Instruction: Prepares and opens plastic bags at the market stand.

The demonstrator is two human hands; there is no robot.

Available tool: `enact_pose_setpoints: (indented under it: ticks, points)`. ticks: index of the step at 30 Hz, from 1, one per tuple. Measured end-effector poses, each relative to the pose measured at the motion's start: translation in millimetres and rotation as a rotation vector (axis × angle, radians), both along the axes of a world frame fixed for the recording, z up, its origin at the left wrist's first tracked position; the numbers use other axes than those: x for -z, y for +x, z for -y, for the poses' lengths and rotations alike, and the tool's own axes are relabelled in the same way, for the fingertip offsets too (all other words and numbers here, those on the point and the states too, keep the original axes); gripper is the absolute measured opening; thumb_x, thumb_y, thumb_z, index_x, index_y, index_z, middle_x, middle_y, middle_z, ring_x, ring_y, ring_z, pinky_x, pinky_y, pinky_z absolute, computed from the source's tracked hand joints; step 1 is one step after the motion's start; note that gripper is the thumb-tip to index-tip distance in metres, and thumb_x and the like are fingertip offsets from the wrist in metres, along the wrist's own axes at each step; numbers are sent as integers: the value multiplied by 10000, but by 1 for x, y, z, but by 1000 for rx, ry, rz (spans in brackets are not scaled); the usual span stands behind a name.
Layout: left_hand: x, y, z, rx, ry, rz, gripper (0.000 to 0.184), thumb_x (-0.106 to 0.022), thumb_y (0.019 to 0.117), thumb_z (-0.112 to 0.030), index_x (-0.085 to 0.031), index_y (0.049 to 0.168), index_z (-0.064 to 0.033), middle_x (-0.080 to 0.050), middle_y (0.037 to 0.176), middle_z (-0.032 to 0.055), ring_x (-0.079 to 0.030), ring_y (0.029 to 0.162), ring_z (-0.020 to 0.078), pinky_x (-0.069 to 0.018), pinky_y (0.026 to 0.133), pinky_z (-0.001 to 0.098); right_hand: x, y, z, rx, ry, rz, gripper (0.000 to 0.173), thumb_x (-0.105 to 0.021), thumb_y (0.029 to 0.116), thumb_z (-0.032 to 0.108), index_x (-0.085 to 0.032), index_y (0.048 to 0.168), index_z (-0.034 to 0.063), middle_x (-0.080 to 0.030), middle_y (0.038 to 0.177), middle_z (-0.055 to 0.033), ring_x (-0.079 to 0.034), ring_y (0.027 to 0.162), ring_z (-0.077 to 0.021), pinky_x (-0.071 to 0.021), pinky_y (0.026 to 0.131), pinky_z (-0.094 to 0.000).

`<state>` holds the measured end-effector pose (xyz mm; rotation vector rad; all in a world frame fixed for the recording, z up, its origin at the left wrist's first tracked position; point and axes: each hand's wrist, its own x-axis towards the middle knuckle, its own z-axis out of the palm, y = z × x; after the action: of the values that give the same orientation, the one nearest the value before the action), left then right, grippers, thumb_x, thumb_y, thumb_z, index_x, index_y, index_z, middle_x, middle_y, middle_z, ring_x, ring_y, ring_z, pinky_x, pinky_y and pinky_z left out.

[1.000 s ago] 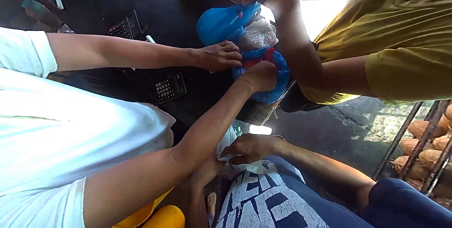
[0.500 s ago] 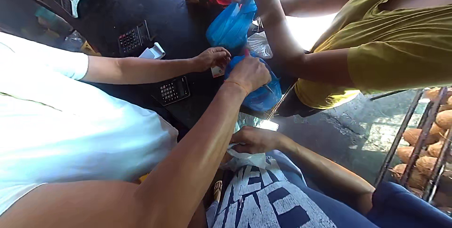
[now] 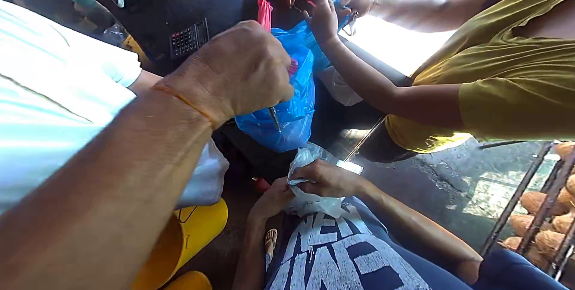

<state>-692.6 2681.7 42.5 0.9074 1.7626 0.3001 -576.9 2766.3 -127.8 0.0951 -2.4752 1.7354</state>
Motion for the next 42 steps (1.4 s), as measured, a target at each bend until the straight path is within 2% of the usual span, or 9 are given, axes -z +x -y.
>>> enact_pose_setpoints:
  ticks: [4,6,16,22,28,31,34,37,42]
  points:
    - [177,-26,75,42,288,312,165,-606,995,-119,-692,1027,17,-683,895,15,-622,831,2,-534,832,236,6,-2,-8,25,0,3,223,-541,1015,114,-686,1132,-9,-695,873,-140,-668,790,-204,-545,750,-406]
    - [212,-30,85,52,314,349,200,-608,998,-200,-677,920,-31,-627,781,-50,-579,725,-25,-513,716,215,8,0,-15,34,8,33,216,-539,1022,128,-685,1122,2,-689,869,-129,-661,792,-197,-542,752,-400]
    - [210,-55,95,-79,233,177,289,-609,1022,-248,-697,1045,27,-693,862,58,-642,791,61,-549,796,307,23,39,-65,176,-63,319,433,-612,994,441,-686,1126,35,-703,914,-80,-673,828,-143,-571,788,-395]
    - [201,-65,101,-173,241,201,280,-603,1028,-236,-671,1173,-7,-715,978,43,-677,889,66,-572,868,307,23,48,-87,656,-32,267,327,-536,1054,285,-684,1139,5,-707,945,-106,-687,823,-161,-592,795,-383]
    - [193,-76,107,-346,420,-13,264,-555,1032,-165,-660,1233,-31,-719,1079,59,-682,974,82,-569,916,325,16,16,-110,696,232,167,235,-604,1031,201,-674,1189,43,-685,977,-119,-647,746,-190,-576,690,-406]
    - [197,-90,126,-702,625,-409,278,-502,1019,-69,-672,1206,48,-715,1131,176,-688,1059,188,-551,971,419,9,13,-127,595,358,172,469,-747,942,272,-593,1333,65,-603,1317,-166,-675,1043,-268,-596,864,-475]
    - [192,-101,139,-899,654,-620,277,-480,1017,-66,-669,1174,60,-704,1071,180,-671,983,144,-544,907,357,-14,-5,-130,488,467,141,806,-826,860,334,-419,1533,157,-460,1535,-137,-566,1294,-310,-525,1017,-525]
    - [189,-97,143,-798,624,-538,268,-494,1032,-102,-678,1178,28,-710,1047,151,-669,953,123,-546,888,350,-40,-43,-127,277,736,233,778,-803,869,377,-451,1526,152,-546,1446,-163,-520,1324,-402,-474,1015,-635]
    - [185,-75,136,-756,673,-350,251,-509,1005,-82,-697,1152,-7,-722,1041,57,-664,949,15,-546,877,229,-38,-88,-124,105,1053,418,368,-737,911,311,-663,1194,87,-657,1130,-208,-598,1125,-470,-471,853,-659]
